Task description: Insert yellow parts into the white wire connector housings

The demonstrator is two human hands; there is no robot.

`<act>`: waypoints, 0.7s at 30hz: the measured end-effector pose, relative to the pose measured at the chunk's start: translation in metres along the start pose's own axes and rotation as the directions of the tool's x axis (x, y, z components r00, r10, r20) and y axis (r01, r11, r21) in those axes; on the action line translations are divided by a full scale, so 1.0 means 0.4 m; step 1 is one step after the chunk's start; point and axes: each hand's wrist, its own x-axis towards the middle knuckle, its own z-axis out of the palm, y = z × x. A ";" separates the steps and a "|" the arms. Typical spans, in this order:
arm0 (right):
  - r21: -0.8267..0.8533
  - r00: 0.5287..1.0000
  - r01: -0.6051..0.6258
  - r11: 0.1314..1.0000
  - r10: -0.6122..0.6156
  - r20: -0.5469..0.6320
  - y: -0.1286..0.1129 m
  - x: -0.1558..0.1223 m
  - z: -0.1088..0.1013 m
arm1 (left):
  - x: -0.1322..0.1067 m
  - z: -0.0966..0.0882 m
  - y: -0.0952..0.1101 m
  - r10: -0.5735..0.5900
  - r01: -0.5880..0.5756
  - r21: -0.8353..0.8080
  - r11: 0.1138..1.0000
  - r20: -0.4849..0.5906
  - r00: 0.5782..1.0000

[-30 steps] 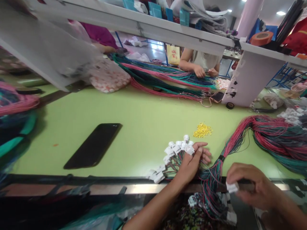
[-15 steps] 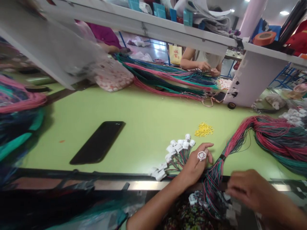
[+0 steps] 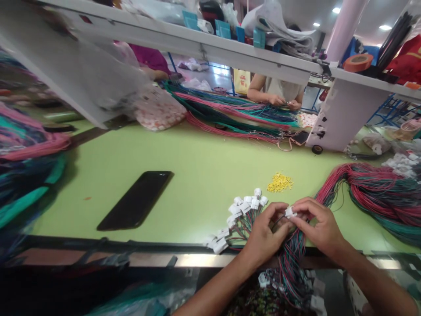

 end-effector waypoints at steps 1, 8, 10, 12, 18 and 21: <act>0.010 0.999 -0.031 0.999 0.031 -0.018 0.007 -0.009 0.001 | -0.002 0.000 -0.001 -0.004 0.005 0.012 1.000 -0.019 1.000; 0.037 0.988 -0.096 0.995 0.091 0.128 0.025 0.001 -0.019 | -0.001 -0.004 -0.031 -0.218 0.213 -0.212 0.954 0.000 0.976; -0.016 0.969 -0.179 0.984 0.179 0.170 0.060 0.030 -0.028 | 0.003 -0.006 -0.039 -0.284 0.281 -0.294 0.914 0.031 0.958; -0.141 0.963 -0.209 0.968 0.229 0.140 0.110 0.064 -0.029 | 0.005 -0.008 -0.043 -0.324 0.320 -0.337 0.886 0.047 0.945; -0.224 0.949 -0.170 0.960 0.221 0.224 0.217 0.143 0.020 | 0.005 -0.014 -0.043 -0.355 0.353 -0.332 0.875 0.057 0.933; -0.239 0.945 -0.141 0.961 0.202 0.255 0.222 0.160 0.042 | 0.003 -0.015 -0.044 -0.350 0.350 -0.334 0.875 0.063 0.935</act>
